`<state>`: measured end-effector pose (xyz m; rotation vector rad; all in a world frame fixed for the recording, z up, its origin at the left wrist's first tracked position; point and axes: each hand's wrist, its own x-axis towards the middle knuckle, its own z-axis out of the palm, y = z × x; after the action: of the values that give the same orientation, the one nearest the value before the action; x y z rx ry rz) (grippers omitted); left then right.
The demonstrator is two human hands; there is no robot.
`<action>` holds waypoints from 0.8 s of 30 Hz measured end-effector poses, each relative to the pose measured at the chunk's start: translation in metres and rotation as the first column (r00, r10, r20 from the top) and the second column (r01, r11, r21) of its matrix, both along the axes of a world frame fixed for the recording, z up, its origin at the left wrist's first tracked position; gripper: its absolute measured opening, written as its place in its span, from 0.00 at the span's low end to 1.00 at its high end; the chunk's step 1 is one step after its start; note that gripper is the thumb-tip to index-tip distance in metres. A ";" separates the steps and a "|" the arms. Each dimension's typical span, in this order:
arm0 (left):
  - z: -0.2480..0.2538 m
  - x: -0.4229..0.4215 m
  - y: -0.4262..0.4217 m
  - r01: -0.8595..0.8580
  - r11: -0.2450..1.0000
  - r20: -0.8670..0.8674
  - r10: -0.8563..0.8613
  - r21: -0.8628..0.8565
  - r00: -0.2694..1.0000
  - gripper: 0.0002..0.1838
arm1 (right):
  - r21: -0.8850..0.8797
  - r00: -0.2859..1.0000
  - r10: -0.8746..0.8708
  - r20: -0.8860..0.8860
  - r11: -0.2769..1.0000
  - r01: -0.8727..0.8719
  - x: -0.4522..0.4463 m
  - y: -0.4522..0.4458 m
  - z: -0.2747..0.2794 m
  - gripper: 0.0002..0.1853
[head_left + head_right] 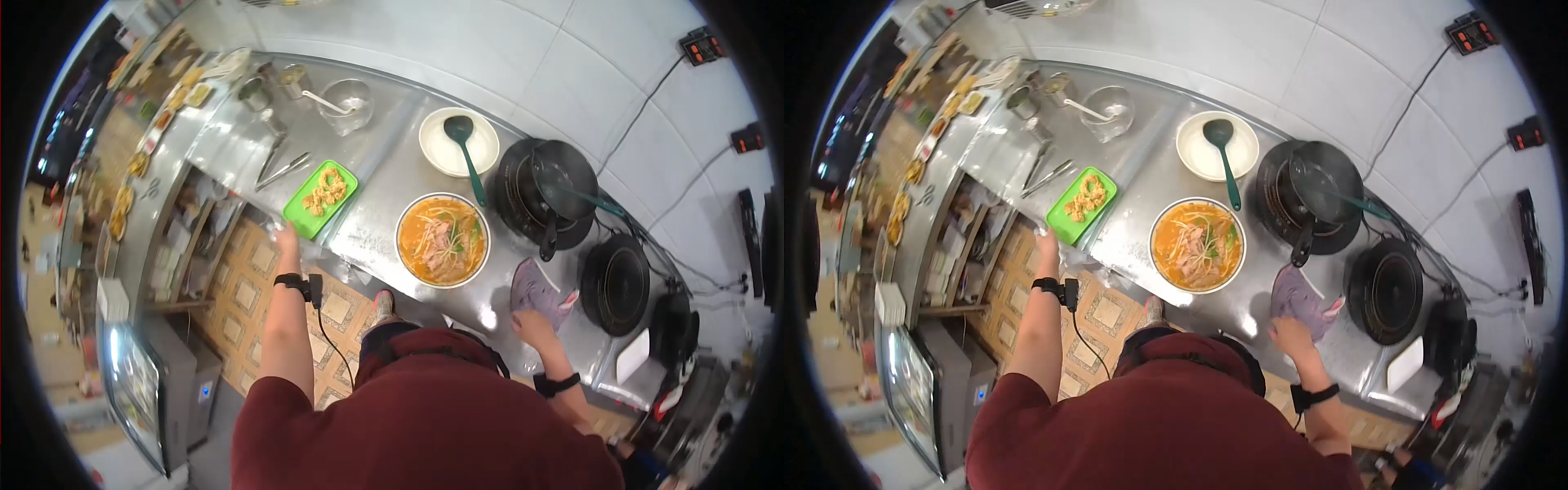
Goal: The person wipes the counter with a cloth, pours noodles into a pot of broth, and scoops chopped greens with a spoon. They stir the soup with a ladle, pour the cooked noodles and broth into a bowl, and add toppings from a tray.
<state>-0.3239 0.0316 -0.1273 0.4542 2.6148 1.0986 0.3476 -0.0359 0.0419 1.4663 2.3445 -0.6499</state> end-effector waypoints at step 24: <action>0.245 0.165 -0.050 0.676 0.642 0.383 -0.764 0.362 0.520 0.19 | -0.106 0.890 -0.399 -0.220 0.917 0.385 -0.086 -0.086 0.027 0.14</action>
<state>-0.1586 -0.0189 0.1181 1.0234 1.5767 0.9444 0.2613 -0.1221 0.0690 1.9543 2.1773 -1.0414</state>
